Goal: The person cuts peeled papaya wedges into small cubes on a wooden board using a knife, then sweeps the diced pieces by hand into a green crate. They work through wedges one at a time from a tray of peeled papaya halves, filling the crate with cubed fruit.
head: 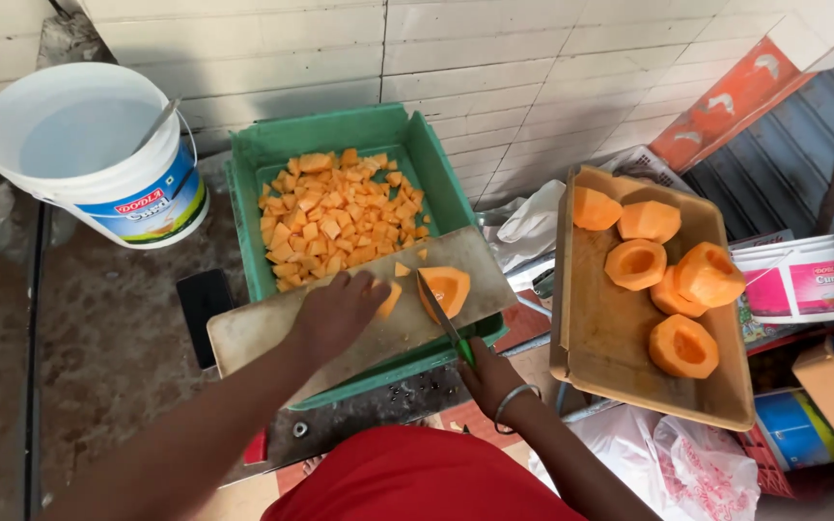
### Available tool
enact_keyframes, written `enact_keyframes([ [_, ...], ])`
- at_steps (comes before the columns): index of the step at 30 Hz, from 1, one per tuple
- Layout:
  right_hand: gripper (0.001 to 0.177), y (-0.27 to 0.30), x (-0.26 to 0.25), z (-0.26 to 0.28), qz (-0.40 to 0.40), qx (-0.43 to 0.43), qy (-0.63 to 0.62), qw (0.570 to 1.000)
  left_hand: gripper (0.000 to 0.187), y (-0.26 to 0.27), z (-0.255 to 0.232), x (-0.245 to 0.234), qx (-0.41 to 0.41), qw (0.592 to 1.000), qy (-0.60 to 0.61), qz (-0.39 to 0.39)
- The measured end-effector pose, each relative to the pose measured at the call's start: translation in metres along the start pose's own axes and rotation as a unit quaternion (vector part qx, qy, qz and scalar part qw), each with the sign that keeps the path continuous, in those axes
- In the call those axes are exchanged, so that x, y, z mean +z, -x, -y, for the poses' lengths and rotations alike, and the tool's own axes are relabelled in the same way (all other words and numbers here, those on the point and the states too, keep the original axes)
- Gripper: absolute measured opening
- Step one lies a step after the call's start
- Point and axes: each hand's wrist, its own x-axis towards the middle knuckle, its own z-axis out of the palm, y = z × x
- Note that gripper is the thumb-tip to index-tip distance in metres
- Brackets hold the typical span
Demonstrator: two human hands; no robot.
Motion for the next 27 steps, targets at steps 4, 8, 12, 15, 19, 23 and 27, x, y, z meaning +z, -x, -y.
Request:
enact_keyframes([
  [4,0.024,0.013,0.009,0.000,-0.041,-0.050,-0.038,0.997,0.042,0.019,0.020,0.004,0.101,0.994,0.005,0.028],
  [8,0.027,0.016,0.013,0.010,-0.034,0.014,-0.005,0.999,0.046,0.006,0.015,-0.015,0.185,0.981,0.052,0.012],
  [12,0.030,0.007,-0.002,0.056,-0.044,-0.039,0.041,0.997,0.043,-0.014,0.008,-0.021,0.215,0.971,0.036,0.098],
  [15,0.030,-0.002,-0.007,0.086,-0.019,0.010,0.078,0.997,0.035,-0.023,0.010,-0.015,0.225,0.965,0.025,0.129],
  [19,0.029,-0.014,-0.016,0.095,0.040,0.029,0.114,0.992,0.039,-0.033,0.018,-0.008,0.244,0.961,0.057,0.119],
  [23,0.029,-0.012,-0.022,0.100,0.088,0.056,0.155,0.982,0.040,-0.037,0.021,0.001,0.275,0.952,0.093,0.095],
  [27,0.040,-0.019,0.002,0.092,0.070,0.070,0.186,0.978,0.037,-0.041,0.017,-0.005,0.262,0.952,0.088,0.129],
])
